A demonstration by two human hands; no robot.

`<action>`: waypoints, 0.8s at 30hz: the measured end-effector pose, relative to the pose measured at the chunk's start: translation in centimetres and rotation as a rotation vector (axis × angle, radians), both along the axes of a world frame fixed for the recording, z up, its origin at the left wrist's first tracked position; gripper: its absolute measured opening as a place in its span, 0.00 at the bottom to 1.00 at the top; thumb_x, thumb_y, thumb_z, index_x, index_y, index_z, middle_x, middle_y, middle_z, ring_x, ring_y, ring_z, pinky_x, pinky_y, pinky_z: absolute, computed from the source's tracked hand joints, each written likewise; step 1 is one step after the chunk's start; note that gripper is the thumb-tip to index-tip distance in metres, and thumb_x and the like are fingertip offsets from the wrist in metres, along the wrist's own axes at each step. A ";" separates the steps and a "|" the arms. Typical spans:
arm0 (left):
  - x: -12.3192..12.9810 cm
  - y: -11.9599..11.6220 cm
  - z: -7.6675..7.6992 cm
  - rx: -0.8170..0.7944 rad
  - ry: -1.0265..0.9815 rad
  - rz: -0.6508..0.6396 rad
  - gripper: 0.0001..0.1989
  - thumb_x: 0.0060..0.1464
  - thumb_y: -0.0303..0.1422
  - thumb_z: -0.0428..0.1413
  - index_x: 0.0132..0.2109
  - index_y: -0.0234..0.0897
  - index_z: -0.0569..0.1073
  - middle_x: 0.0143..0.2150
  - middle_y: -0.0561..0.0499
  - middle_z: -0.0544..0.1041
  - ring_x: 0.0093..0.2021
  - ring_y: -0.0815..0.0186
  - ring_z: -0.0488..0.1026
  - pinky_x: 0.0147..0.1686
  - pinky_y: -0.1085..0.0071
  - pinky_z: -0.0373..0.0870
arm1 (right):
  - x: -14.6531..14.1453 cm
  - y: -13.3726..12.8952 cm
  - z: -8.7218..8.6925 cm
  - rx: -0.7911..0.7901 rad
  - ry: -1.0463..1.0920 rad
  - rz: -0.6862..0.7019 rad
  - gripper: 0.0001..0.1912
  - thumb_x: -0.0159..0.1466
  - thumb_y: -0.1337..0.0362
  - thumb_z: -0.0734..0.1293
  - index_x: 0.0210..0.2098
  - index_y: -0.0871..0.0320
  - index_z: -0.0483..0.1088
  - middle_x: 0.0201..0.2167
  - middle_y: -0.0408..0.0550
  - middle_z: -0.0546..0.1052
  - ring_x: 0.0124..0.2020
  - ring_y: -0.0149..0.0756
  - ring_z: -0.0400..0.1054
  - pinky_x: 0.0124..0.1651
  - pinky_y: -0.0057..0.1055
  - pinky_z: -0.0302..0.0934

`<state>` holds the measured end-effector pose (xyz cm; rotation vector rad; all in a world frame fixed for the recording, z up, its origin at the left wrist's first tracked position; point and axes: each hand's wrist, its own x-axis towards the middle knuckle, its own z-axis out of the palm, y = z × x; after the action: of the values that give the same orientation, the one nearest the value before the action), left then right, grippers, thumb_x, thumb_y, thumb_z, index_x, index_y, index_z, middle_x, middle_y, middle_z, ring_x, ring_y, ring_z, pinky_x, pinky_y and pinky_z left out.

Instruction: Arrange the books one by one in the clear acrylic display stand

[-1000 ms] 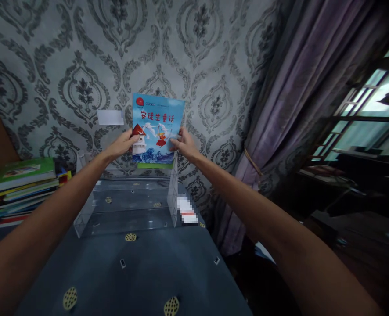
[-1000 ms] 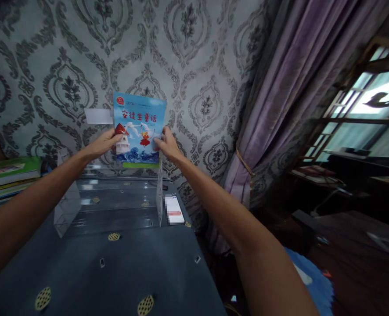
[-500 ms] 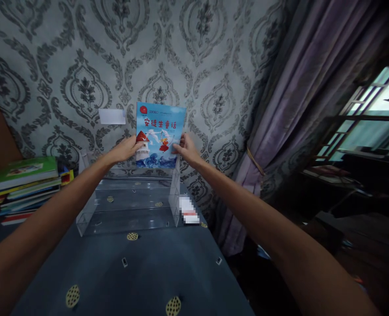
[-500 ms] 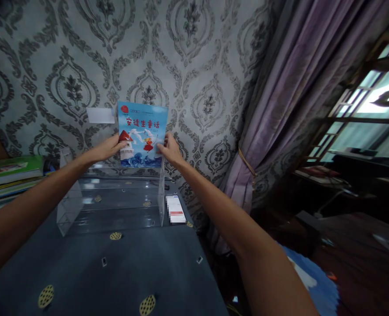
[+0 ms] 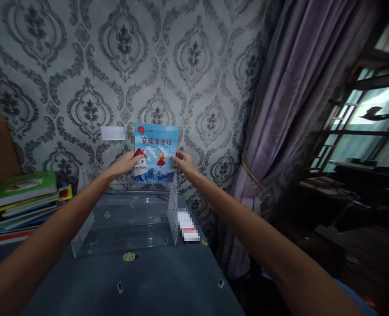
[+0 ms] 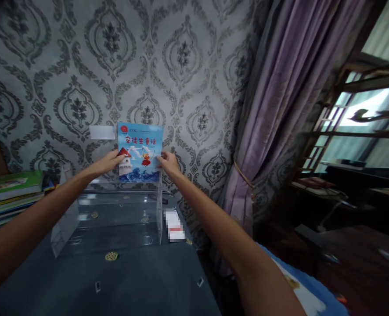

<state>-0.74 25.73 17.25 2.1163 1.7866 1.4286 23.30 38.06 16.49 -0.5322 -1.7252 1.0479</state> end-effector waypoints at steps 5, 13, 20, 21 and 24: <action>0.3 0.3 -0.2 -0.013 -0.012 -0.022 0.25 0.55 0.51 0.45 0.45 0.35 0.72 0.40 0.48 0.77 0.41 0.56 0.72 0.41 0.63 0.71 | 0.0 0.3 -0.3 -0.004 0.012 -0.017 0.09 0.57 0.64 0.67 0.38 0.56 0.70 0.34 0.45 0.78 0.36 0.36 0.74 0.33 0.30 0.72; 0.7 -0.4 0.5 -0.038 0.014 -0.074 0.25 0.56 0.48 0.45 0.48 0.36 0.73 0.48 0.46 0.78 0.49 0.53 0.73 0.51 0.58 0.71 | -0.1 0.2 -0.3 -0.001 0.006 -0.037 0.10 0.56 0.63 0.67 0.39 0.57 0.69 0.33 0.45 0.77 0.35 0.36 0.73 0.32 0.29 0.72; 1.4 -0.8 1.0 -0.010 0.055 -0.084 0.25 0.56 0.43 0.44 0.55 0.35 0.69 0.55 0.44 0.76 0.56 0.52 0.69 0.58 0.56 0.67 | 0.2 -0.5 -0.1 0.031 -0.033 -0.036 0.16 0.56 0.62 0.67 0.44 0.56 0.71 0.34 0.45 0.78 0.37 0.37 0.74 0.37 0.33 0.73; 1.5 -0.8 1.0 -0.008 0.059 -0.081 0.26 0.56 0.43 0.44 0.56 0.35 0.69 0.54 0.43 0.76 0.56 0.52 0.69 0.58 0.56 0.67 | 0.2 -0.6 -0.1 0.035 -0.039 -0.037 0.16 0.56 0.62 0.67 0.44 0.56 0.71 0.34 0.45 0.78 0.37 0.37 0.74 0.37 0.33 0.73; 1.5 -0.6 0.9 -0.001 0.070 -0.074 0.27 0.56 0.44 0.44 0.58 0.35 0.66 0.56 0.44 0.75 0.58 0.53 0.69 0.59 0.58 0.66 | 0.4 -0.8 0.0 0.043 -0.046 -0.047 0.14 0.56 0.62 0.67 0.41 0.56 0.72 0.35 0.45 0.78 0.37 0.38 0.74 0.36 0.32 0.72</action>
<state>0.73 25.14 18.17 2.2332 1.7114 1.3526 23.66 37.25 16.50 -0.5712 -1.7634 0.9696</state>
